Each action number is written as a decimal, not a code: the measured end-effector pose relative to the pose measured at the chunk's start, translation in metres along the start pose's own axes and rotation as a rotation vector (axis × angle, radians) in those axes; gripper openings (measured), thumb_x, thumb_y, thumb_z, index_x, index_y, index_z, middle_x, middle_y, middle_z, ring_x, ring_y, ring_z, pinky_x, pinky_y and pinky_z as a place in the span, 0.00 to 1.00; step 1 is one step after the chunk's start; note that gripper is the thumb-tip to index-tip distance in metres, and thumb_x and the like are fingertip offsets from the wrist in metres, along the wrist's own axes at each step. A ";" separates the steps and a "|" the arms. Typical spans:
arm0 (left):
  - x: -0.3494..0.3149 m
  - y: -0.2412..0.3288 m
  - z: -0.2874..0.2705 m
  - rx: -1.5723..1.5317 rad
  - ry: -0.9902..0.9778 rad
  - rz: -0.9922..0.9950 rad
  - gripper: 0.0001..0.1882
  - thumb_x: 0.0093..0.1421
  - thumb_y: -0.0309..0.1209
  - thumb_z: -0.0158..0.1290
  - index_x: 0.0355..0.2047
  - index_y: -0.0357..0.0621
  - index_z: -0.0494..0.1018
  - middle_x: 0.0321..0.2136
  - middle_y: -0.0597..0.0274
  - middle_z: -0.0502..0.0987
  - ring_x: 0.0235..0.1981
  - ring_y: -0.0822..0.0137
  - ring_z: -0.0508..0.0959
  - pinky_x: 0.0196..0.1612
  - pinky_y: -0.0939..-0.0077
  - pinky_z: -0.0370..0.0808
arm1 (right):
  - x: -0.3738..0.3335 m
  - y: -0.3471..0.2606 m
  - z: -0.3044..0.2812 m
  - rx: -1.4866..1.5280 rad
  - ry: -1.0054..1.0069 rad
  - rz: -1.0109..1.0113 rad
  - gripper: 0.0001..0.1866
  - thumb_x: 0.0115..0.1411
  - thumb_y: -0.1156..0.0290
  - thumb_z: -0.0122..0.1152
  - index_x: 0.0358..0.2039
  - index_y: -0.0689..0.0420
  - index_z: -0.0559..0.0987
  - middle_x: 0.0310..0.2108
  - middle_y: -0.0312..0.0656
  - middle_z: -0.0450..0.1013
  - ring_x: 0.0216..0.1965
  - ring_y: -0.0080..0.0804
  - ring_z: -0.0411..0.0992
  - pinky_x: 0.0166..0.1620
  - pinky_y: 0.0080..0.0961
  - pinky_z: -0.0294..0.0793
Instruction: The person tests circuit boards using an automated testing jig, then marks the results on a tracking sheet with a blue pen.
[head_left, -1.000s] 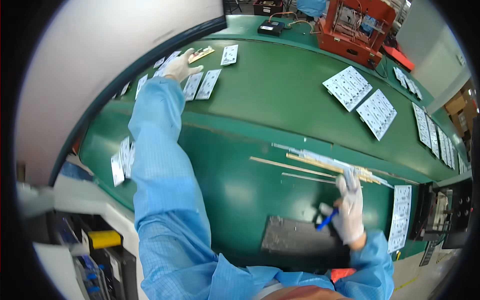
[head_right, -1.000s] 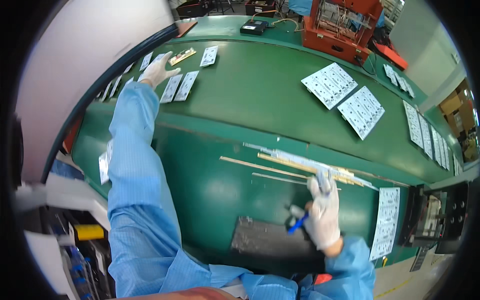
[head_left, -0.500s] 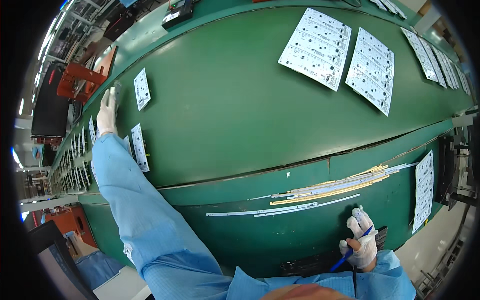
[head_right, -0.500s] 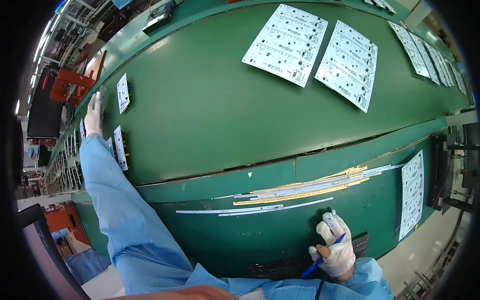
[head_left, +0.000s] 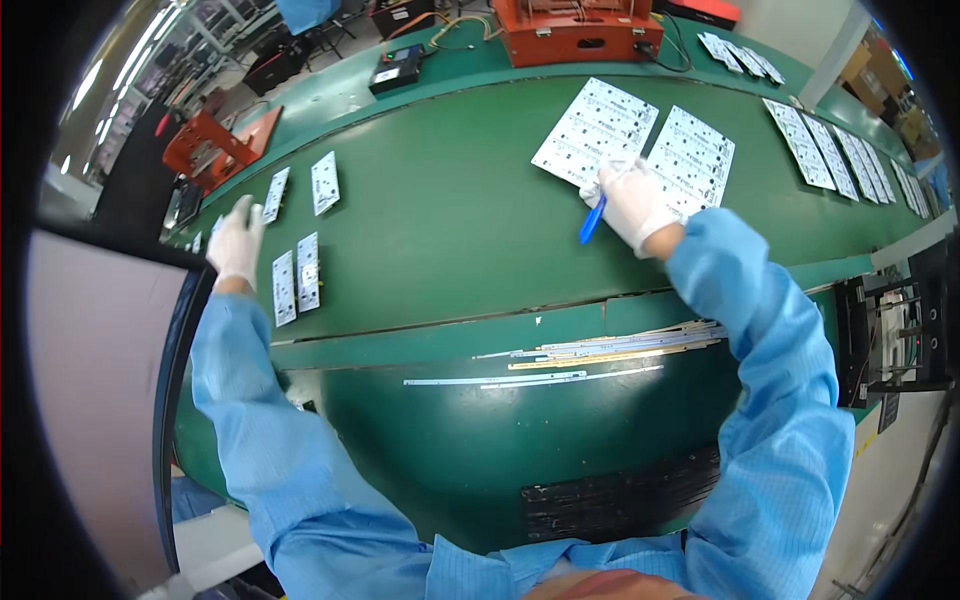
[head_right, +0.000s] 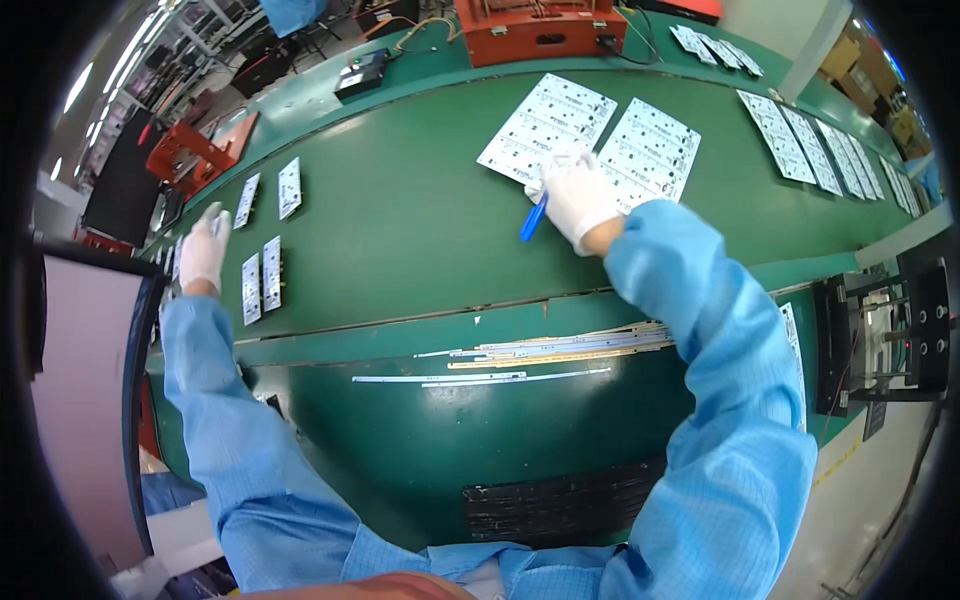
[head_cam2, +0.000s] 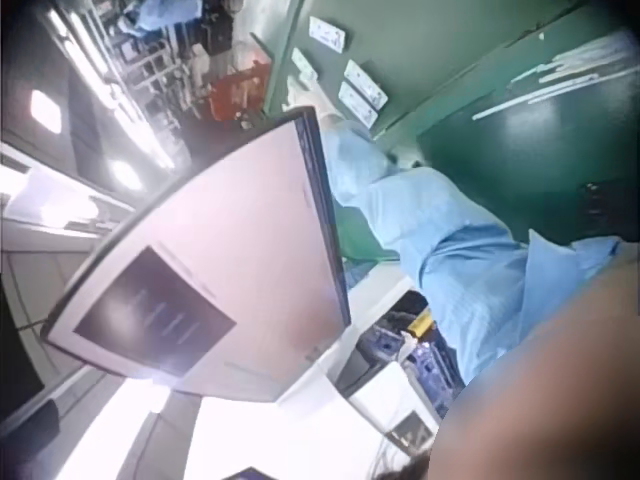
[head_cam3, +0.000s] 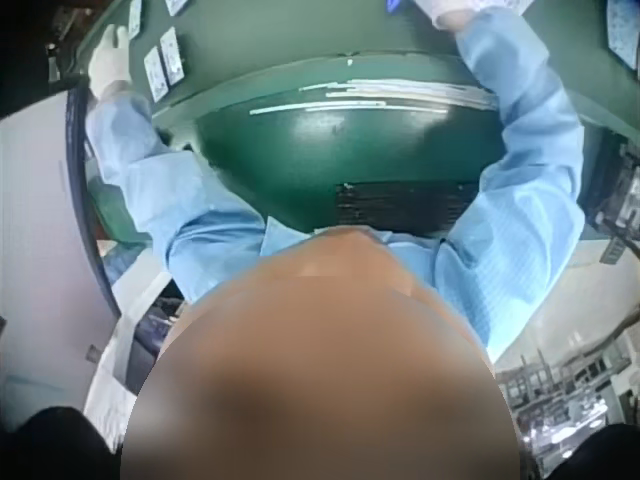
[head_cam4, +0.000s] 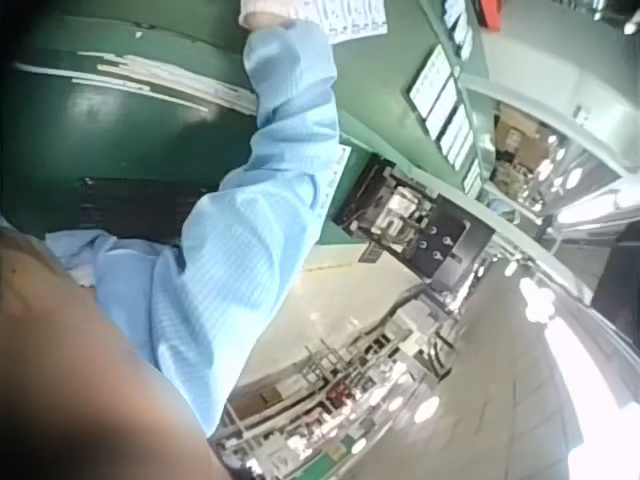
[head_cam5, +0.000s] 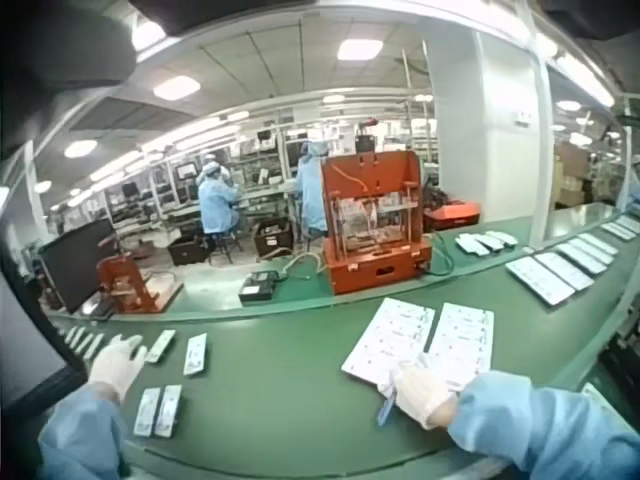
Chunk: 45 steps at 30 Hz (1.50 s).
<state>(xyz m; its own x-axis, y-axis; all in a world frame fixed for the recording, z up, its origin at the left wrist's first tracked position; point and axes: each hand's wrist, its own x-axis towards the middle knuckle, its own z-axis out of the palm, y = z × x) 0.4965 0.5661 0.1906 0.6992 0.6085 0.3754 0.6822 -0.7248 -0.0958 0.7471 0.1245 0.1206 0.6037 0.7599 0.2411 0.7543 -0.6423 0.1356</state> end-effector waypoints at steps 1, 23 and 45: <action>-0.025 0.020 -0.023 -0.066 0.017 0.148 0.21 0.64 0.47 0.44 0.52 0.52 0.71 0.40 0.47 0.78 0.41 0.46 0.77 0.45 0.56 0.72 | 0.002 -0.008 0.007 0.101 -0.001 0.058 0.17 0.57 0.57 0.56 0.28 0.61 0.74 0.24 0.47 0.74 0.31 0.48 0.74 0.51 0.43 0.68; -0.594 0.155 -0.214 -0.518 -0.011 -0.518 0.27 0.56 0.19 0.50 0.56 0.52 0.65 0.62 0.41 0.57 0.50 0.42 0.72 0.42 0.63 0.77 | 0.027 0.016 0.046 0.248 0.303 -0.473 0.38 0.47 0.47 0.67 0.53 0.57 0.67 0.42 0.53 0.71 0.52 0.52 0.67 0.54 0.46 0.67; -0.684 0.119 -0.142 -0.225 0.542 -0.770 0.24 0.54 0.22 0.51 0.53 0.50 0.68 0.59 0.43 0.62 0.55 0.48 0.70 0.51 0.59 0.75 | -0.165 -0.107 -0.090 1.129 -0.213 -0.463 0.12 0.69 0.63 0.47 0.36 0.59 0.69 0.31 0.30 0.60 0.33 0.19 0.58 0.41 0.16 0.62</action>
<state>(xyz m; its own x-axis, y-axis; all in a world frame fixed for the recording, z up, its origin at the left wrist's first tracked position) 0.0693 0.0175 0.0528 -0.1545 0.7519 0.6409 0.8161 -0.2685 0.5117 0.5437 0.0585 0.1530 0.1713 0.9613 0.2158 0.6440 0.0565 -0.7629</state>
